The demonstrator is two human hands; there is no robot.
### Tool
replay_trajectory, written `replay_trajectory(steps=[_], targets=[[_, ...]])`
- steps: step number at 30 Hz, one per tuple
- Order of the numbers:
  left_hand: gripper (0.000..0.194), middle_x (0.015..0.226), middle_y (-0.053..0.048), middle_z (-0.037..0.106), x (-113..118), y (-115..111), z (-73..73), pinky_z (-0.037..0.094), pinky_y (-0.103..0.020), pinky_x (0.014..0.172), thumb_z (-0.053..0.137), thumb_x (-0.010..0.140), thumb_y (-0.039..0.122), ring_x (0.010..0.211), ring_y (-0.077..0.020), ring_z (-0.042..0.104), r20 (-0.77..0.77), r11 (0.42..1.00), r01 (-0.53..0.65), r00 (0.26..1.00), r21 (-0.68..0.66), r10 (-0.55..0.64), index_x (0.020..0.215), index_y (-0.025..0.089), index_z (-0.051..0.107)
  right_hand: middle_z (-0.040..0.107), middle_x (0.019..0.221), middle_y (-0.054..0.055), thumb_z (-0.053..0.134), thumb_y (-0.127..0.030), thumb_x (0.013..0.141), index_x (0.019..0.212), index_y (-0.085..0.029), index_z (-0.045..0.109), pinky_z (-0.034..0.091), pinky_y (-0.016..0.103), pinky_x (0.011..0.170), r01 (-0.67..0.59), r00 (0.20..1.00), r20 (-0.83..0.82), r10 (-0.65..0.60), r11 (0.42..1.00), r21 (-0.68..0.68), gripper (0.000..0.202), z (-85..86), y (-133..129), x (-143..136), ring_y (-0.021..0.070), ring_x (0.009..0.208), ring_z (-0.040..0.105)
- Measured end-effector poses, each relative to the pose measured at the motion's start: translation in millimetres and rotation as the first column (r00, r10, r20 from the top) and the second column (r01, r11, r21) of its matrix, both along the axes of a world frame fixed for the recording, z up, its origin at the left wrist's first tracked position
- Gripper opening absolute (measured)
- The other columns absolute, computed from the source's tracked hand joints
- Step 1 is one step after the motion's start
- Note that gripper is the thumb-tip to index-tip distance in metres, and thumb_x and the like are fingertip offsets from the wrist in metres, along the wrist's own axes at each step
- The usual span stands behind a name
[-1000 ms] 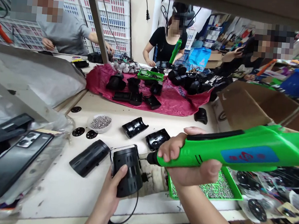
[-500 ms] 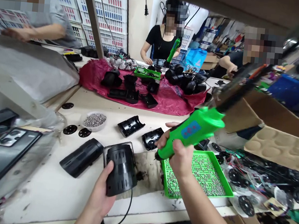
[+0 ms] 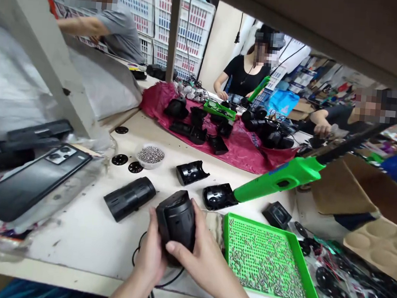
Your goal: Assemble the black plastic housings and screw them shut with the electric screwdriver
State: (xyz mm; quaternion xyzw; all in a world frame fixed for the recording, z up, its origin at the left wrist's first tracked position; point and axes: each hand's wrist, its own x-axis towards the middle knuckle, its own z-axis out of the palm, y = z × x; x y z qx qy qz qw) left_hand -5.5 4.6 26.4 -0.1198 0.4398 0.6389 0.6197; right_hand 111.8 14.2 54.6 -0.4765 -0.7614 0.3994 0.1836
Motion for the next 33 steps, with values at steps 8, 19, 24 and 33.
replay_trajectory(steps=[8, 19, 24, 33], targets=[[0.050, 0.067, -0.010, 0.073, -22, -3, 13.3, 0.058, -0.042, 0.077, 0.041, 0.095, 0.051, 0.080, -0.0272, 0.073, 0.240, 0.974, 0.178, 0.961, -0.142, -0.141, 0.085, 0.011, 0.071, 0.074, 0.101, 0.016, 0.048, -0.040, 0.094, 0.102, -0.016, 0.071, 0.048, 0.055, 0.095, 0.072, 0.983, 0.165, -0.081, 0.996, 0.060, 0.034, 13.9, 66, 20, 0.0344, 0.102, 0.068], [0.054, 0.093, -0.011, 0.077, -10, 1, -4.2, 0.054, -0.037, 0.088, 0.043, 0.091, 0.058, 0.091, -0.0263, 0.072, 0.069, 0.999, -0.003, 0.998, -0.038, 0.006, 0.105, 0.015, 0.073, 0.039, 0.151, 0.023, 0.074, -0.040, 0.070, 0.154, -0.011, 0.013, 0.031, 0.056, 0.113, 0.022, 0.994, 0.109, -0.001, 0.982, -0.186, 0.107, 8.1, 7, -12, 0.0345, 0.139, 0.041], [0.058, 0.097, -0.012, 0.077, -9, -1, -12.2, 0.053, -0.037, 0.087, 0.048, 0.087, 0.063, 0.095, -0.0271, 0.071, 0.049, 1.000, 0.009, 0.999, 0.003, -0.009, 0.109, 0.015, 0.071, 0.037, 0.153, 0.021, 0.070, -0.041, 0.073, 0.153, -0.010, 0.016, 0.028, 0.053, 0.115, 0.039, 0.999, 0.021, -0.036, 0.982, -0.183, 0.101, 3.0, 7, -7, 0.0317, 0.141, 0.038], [0.061, 0.079, -0.014, 0.076, -21, 3, 3.3, 0.056, -0.043, 0.077, 0.045, 0.088, 0.064, 0.084, -0.0309, 0.073, 0.208, 0.987, 0.158, 0.965, 0.026, -0.160, 0.101, 0.011, 0.072, 0.062, 0.131, 0.011, 0.069, -0.052, 0.078, 0.133, -0.023, 0.052, 0.042, 0.046, 0.107, 0.070, 0.920, -0.328, -0.213, 0.914, -0.399, 0.065, 10.5, 12, 8, 0.0297, 0.123, 0.056]])
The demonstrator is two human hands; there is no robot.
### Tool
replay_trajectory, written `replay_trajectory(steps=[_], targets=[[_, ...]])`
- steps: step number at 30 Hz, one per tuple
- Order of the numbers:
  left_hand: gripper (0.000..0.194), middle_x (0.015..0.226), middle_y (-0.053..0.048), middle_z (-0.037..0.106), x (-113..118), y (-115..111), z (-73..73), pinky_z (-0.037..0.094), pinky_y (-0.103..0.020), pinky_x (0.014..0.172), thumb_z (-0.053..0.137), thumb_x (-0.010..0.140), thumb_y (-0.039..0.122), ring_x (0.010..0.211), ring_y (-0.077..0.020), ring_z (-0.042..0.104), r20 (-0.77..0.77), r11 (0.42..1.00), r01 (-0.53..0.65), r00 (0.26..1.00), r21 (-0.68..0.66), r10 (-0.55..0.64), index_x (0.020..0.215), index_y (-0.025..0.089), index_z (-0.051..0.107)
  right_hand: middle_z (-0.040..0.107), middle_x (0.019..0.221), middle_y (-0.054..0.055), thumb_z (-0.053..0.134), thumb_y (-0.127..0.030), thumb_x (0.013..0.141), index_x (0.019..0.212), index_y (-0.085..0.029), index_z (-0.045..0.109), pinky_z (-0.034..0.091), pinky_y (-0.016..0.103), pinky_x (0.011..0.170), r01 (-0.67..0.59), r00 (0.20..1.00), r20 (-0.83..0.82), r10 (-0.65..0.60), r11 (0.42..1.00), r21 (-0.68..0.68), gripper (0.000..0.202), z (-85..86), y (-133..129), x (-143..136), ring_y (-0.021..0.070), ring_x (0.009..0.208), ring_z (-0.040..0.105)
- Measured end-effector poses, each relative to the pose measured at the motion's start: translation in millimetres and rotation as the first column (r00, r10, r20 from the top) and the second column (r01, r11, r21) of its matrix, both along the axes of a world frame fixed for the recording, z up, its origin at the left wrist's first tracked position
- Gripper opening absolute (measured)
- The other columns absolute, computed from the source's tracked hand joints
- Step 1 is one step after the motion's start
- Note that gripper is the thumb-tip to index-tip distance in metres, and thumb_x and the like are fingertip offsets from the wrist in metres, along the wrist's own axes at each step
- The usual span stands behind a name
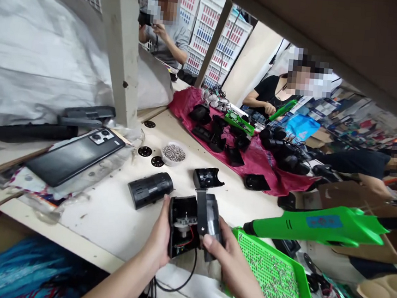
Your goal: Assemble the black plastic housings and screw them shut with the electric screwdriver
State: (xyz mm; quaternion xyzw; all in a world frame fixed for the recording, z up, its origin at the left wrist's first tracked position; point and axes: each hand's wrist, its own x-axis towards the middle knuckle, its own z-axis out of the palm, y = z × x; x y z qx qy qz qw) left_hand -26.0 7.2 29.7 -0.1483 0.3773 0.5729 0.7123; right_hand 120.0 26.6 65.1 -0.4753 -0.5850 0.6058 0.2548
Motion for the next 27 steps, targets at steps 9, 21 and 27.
replay_trajectory(steps=[9, 21, 27], targets=[[0.067, 0.079, -0.018, 0.075, -14, -4, -9.8, 0.054, -0.050, 0.081, 0.036, 0.091, 0.063, 0.086, -0.0343, 0.072, 0.157, 0.984, 0.083, 0.982, 0.160, -0.108, 0.099, 0.007, 0.071, 0.072, 0.107, 0.011, 0.071, -0.055, 0.075, 0.118, -0.020, 0.060, 0.053, 0.048, 0.092, 0.063, 0.987, -0.138, -0.087, 0.983, -0.173, 0.057, 1.8, 8, 6, 0.0305, 0.104, 0.067], [0.048, 0.080, -0.017, 0.075, -26, -2, -13.6, 0.056, -0.044, 0.082, 0.035, 0.095, 0.038, 0.075, -0.0266, 0.073, 0.195, 0.987, -0.006, 0.981, 0.162, -0.026, 0.100, 0.004, 0.069, 0.064, 0.127, 0.017, 0.059, -0.058, 0.081, 0.142, -0.015, 0.038, 0.047, 0.049, 0.095, 0.058, 0.832, 0.511, -0.216, 0.950, 0.306, 0.077, -18.2, 46, 19, 0.0341, 0.116, 0.062], [0.039, 0.083, -0.015, 0.074, -31, -4, -17.4, 0.057, -0.047, 0.081, 0.047, 0.087, 0.027, 0.082, -0.0290, 0.072, 0.218, 0.976, 0.025, 0.973, 0.217, -0.073, 0.117, 0.008, 0.064, 0.063, 0.125, 0.026, 0.060, -0.054, 0.081, 0.147, -0.006, 0.031, 0.048, 0.052, 0.092, -0.067, 0.689, 0.673, -0.269, 0.901, 0.429, 0.086, -34.0, 64, 25, 0.0402, 0.114, 0.063]])
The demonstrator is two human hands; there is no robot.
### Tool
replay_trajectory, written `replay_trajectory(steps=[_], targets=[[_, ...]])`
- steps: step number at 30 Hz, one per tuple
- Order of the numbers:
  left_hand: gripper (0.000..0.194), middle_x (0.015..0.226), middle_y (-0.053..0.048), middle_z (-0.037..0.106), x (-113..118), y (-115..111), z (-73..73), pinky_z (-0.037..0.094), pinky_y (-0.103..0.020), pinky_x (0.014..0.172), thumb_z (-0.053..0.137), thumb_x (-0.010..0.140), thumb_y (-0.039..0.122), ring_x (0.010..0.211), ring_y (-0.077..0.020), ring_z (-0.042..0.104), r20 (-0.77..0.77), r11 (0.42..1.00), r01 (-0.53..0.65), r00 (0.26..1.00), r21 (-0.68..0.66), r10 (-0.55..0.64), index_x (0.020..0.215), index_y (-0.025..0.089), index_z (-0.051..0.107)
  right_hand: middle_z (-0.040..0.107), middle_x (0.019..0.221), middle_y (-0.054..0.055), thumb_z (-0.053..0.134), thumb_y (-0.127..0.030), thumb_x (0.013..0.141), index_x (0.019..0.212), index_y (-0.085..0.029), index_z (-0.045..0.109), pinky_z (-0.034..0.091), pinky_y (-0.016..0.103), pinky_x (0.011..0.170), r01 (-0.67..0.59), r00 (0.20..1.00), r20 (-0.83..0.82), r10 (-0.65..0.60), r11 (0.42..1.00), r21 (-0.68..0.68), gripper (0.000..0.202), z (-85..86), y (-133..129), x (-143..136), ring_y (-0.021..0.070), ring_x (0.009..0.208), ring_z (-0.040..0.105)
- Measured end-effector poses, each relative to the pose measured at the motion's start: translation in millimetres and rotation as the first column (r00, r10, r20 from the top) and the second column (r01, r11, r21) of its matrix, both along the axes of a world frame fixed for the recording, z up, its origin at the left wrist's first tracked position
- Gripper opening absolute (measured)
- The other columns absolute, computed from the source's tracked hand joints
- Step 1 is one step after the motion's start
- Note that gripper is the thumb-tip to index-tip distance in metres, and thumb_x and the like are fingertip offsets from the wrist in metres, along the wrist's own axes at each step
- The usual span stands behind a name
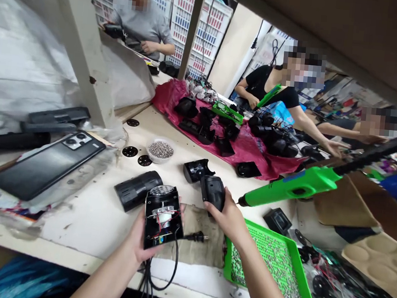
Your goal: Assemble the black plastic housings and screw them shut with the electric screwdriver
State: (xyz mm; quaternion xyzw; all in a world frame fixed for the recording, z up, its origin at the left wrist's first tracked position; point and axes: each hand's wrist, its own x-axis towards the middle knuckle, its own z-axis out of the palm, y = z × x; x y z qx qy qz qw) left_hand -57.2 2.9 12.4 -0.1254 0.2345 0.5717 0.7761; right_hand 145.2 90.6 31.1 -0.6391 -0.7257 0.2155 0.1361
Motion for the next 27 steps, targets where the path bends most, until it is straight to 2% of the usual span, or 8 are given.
replay_trajectory(steps=[5, 9, 12, 14, 18, 23, 25, 27], targets=[[0.042, 0.091, -0.015, 0.075, 0, 0, 5.4, 0.056, -0.044, 0.083, 0.042, 0.091, 0.028, 0.088, -0.0277, 0.072, -0.022, 0.999, -0.006, 1.000, -0.031, 0.005, 0.126, 0.013, 0.059, 0.054, 0.135, 0.030, 0.068, -0.046, 0.076, 0.144, -0.002, 0.034, 0.040, 0.056, 0.104, -0.046, 0.999, 0.018, 0.044, 0.993, 0.112, 0.088, -17.6, 9, -6, 0.0423, 0.128, 0.051], [0.044, 0.086, -0.015, 0.075, 3, 2, 11.9, 0.057, -0.045, 0.082, 0.036, 0.091, 0.023, 0.085, -0.0272, 0.072, -0.034, 0.992, -0.044, 0.999, -0.118, 0.041, 0.126, 0.008, 0.058, 0.038, 0.147, 0.031, 0.064, -0.045, 0.082, 0.142, -0.001, 0.034, 0.030, 0.059, 0.112, -0.090, 0.996, -0.003, 0.094, 0.959, 0.270, 0.080, -11.5, -8, -12, 0.0407, 0.142, 0.030], [0.045, 0.082, -0.015, 0.075, 5, 3, 14.7, 0.057, -0.045, 0.081, 0.033, 0.093, 0.026, 0.078, -0.0267, 0.073, -0.044, 0.987, -0.080, 0.996, -0.137, 0.075, 0.123, 0.005, 0.060, 0.057, 0.131, 0.021, 0.051, -0.036, 0.093, 0.131, -0.013, 0.049, 0.040, 0.053, 0.106, -0.185, 0.961, -0.129, 0.246, 0.912, 0.365, 0.044, 4.1, -40, -16, 0.0321, 0.128, 0.049], [0.046, 0.079, -0.015, 0.075, 7, 3, 16.2, 0.058, -0.044, 0.078, 0.031, 0.095, 0.027, 0.073, -0.0259, 0.073, -0.070, 0.983, -0.119, 0.991, -0.139, 0.110, 0.121, 0.005, 0.061, 0.067, 0.110, 0.012, 0.045, -0.034, 0.096, 0.111, -0.020, 0.059, 0.050, 0.044, 0.093, -0.250, 0.905, -0.277, 0.324, 0.929, 0.272, 0.024, 12.9, -64, -19, 0.0261, 0.107, 0.062], [0.047, 0.082, -0.015, 0.075, 11, 4, 21.1, 0.059, -0.041, 0.071, 0.030, 0.095, 0.031, 0.069, -0.0252, 0.072, -0.121, 0.971, -0.204, 0.974, -0.124, 0.190, 0.116, 0.006, 0.064, 0.067, 0.088, 0.005, 0.058, -0.041, 0.088, 0.099, -0.022, 0.054, 0.052, 0.035, 0.074, -0.319, 0.784, -0.561, 0.266, 0.948, 0.004, 0.022, 16.7, -97, -28, 0.0212, 0.081, 0.065], [0.046, 0.080, -0.013, 0.075, 16, 6, 32.0, 0.059, -0.039, 0.070, 0.032, 0.093, 0.032, 0.070, -0.0248, 0.072, -0.132, 0.951, -0.290, 0.952, -0.111, 0.275, 0.115, 0.008, 0.065, 0.066, 0.090, 0.005, 0.072, -0.050, 0.075, 0.101, -0.021, 0.050, 0.052, 0.036, 0.073, -0.341, 0.754, -0.639, 0.156, 0.924, -0.176, 0.044, 5.9, -102, -36, 0.0221, 0.082, 0.063], [0.045, 0.079, -0.011, 0.075, 18, 7, 36.7, 0.059, -0.037, 0.068, 0.033, 0.093, 0.031, 0.071, -0.0240, 0.072, -0.118, 0.941, -0.323, 0.943, -0.105, 0.310, 0.118, 0.011, 0.063, 0.066, 0.100, 0.009, 0.070, -0.058, 0.074, 0.111, -0.019, 0.052, 0.053, 0.038, 0.076, -0.385, 0.759, -0.623, 0.190, 0.902, -0.194, 0.057, 1.0, -102, -35, 0.0252, 0.089, 0.064], [0.044, 0.078, -0.008, 0.075, 18, 7, 40.4, 0.059, -0.036, 0.066, 0.033, 0.093, 0.031, 0.070, -0.0232, 0.071, -0.104, 0.936, -0.338, 0.939, -0.097, 0.329, 0.122, 0.015, 0.062, 0.064, 0.115, 0.014, 0.064, -0.062, 0.078, 0.125, -0.018, 0.049, 0.052, 0.043, 0.088, -0.452, 0.734, -0.610, 0.298, 0.885, -0.111, 0.067, -3.4, -102, -32, 0.0292, 0.105, 0.062]])
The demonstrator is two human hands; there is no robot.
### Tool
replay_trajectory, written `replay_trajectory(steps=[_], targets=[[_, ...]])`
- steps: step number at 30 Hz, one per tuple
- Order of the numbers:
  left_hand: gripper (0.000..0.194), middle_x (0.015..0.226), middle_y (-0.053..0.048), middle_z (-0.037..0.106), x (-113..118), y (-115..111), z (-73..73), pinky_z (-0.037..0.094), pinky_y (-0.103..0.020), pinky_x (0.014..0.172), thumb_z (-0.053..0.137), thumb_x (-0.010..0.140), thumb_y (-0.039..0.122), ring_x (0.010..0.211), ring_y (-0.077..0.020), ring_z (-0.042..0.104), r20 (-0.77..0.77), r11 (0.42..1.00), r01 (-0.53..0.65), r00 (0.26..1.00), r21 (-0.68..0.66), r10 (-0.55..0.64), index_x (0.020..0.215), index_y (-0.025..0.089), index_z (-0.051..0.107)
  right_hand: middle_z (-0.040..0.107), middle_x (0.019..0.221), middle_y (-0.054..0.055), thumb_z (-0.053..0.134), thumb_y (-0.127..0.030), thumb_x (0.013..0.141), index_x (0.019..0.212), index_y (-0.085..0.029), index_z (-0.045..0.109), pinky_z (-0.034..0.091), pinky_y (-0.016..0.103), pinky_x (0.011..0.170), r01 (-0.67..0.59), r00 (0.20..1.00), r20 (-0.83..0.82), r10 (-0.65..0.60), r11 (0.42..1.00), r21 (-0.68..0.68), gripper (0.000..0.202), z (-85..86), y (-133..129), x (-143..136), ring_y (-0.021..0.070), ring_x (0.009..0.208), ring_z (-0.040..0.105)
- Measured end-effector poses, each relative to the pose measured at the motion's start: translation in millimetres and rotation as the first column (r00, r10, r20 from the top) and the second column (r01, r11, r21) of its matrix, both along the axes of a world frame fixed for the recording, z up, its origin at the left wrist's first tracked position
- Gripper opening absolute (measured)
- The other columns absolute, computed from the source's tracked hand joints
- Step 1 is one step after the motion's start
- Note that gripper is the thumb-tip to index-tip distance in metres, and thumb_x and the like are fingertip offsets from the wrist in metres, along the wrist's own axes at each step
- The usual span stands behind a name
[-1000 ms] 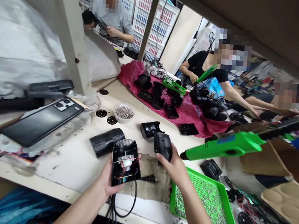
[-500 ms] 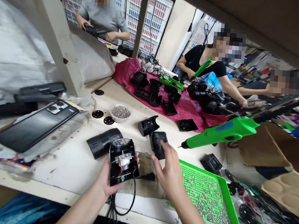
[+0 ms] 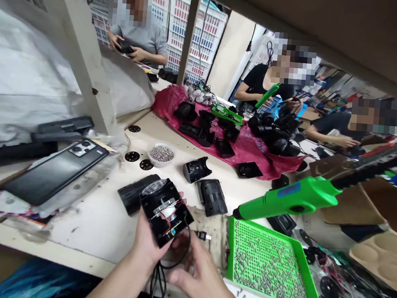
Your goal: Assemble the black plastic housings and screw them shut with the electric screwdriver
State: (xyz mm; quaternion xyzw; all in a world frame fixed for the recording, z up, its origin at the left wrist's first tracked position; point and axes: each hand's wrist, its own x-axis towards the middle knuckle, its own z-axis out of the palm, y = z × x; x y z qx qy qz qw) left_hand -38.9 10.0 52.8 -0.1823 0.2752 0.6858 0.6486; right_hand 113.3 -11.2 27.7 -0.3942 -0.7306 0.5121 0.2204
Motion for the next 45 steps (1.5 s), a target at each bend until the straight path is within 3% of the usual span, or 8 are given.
replay_trajectory(steps=[4, 10, 14, 26, 33, 39, 42, 45], targets=[[0.045, 0.081, -0.008, 0.075, -2, 0, 2.7, 0.059, -0.035, 0.068, 0.031, 0.094, 0.032, 0.073, -0.0226, 0.072, 0.017, 0.998, -0.038, 0.999, 0.045, 0.038, 0.125, 0.017, 0.061, 0.059, 0.125, 0.012, 0.036, -0.033, 0.098, 0.130, -0.023, 0.051, 0.047, 0.042, 0.101, -0.075, 0.994, 0.099, 0.051, 0.963, 0.260, 0.036, -7.5, 0, 8, 0.0256, 0.120, 0.056], [0.045, 0.084, -0.010, 0.076, -3, -3, 7.7, 0.059, -0.035, 0.072, 0.030, 0.095, 0.027, 0.080, -0.0226, 0.073, 0.025, 0.997, -0.037, 0.999, 0.072, 0.036, 0.123, 0.015, 0.063, 0.052, 0.134, 0.016, 0.048, 0.000, 0.073, 0.132, -0.018, 0.051, 0.045, 0.052, 0.103, -0.180, 0.913, 0.401, -0.076, 0.808, 0.561, 0.062, -28.4, 4, 4, 0.0330, 0.127, 0.046], [0.047, 0.082, -0.010, 0.076, -3, -5, 7.2, 0.057, -0.039, 0.080, 0.029, 0.096, 0.031, 0.076, -0.0227, 0.073, 0.006, 0.999, -0.032, 0.999, 0.044, 0.032, 0.121, 0.012, 0.064, 0.061, 0.115, 0.016, 0.046, -0.002, 0.081, 0.133, -0.013, 0.048, 0.053, 0.050, 0.092, -0.149, 0.896, 0.408, -0.173, 0.749, 0.646, 0.054, -34.8, 13, 0, 0.0307, 0.109, 0.055], [0.051, 0.091, -0.015, 0.076, -11, -17, -15.6, 0.054, -0.043, 0.087, 0.031, 0.097, 0.039, 0.082, -0.0259, 0.072, -0.031, 0.989, 0.042, 0.999, 0.142, -0.038, 0.109, 0.009, 0.070, 0.066, 0.086, 0.007, 0.050, 0.000, 0.084, 0.087, -0.017, 0.062, 0.056, 0.039, 0.072, -0.248, 0.780, 0.593, -0.200, 0.771, 0.586, 0.021, -10.1, 43, 5, 0.0256, 0.083, 0.063], [0.056, 0.083, -0.014, 0.076, -9, -16, -14.3, 0.057, -0.039, 0.077, 0.038, 0.095, 0.052, 0.073, -0.0244, 0.072, 0.001, 0.996, 0.063, 0.998, 0.068, -0.063, 0.094, 0.008, 0.072, 0.064, 0.103, 0.016, 0.042, -0.004, 0.089, 0.102, -0.015, 0.063, 0.051, 0.049, 0.082, -0.089, 0.723, 0.523, -0.452, 0.689, 0.719, 0.028, 15.8, 58, 44, 0.0336, 0.099, 0.059], [0.063, 0.078, -0.016, 0.074, 9, -4, -14.8, 0.058, -0.038, 0.072, 0.028, 0.097, 0.051, 0.072, -0.0250, 0.071, -0.096, 0.983, 0.176, 0.979, -0.049, -0.181, 0.090, 0.006, 0.070, 0.063, 0.120, 0.009, 0.052, -0.033, 0.094, 0.132, -0.024, 0.041, 0.055, 0.036, 0.084, 0.063, 0.951, 0.252, -0.178, 0.911, 0.407, 0.041, 26.8, 21, 22, 0.0233, 0.107, 0.063], [0.059, 0.075, -0.016, 0.073, 19, 3, -19.7, 0.057, -0.044, 0.073, 0.029, 0.097, 0.048, 0.076, -0.0284, 0.071, -0.141, 0.970, 0.229, 0.961, -0.079, -0.238, 0.086, 0.007, 0.070, 0.056, 0.131, 0.011, 0.057, -0.029, 0.089, 0.137, -0.024, 0.038, 0.054, 0.035, 0.087, 0.055, 0.966, 0.220, -0.133, 0.943, 0.328, 0.052, 21.7, 11, 8, 0.0237, 0.113, 0.061], [0.043, 0.074, -0.014, 0.073, 22, 9, -25.2, 0.057, -0.045, 0.075, 0.042, 0.096, 0.041, 0.081, -0.0296, 0.071, -0.267, 0.966, 0.226, 0.930, -0.125, -0.252, 0.084, 0.010, 0.069, 0.060, 0.115, 0.009, 0.055, -0.025, 0.088, 0.131, -0.024, 0.045, 0.056, 0.030, 0.066, 0.131, 0.964, 0.184, -0.190, 0.947, 0.292, 0.044, 13.0, 15, 8, 0.0183, 0.081, 0.065]])
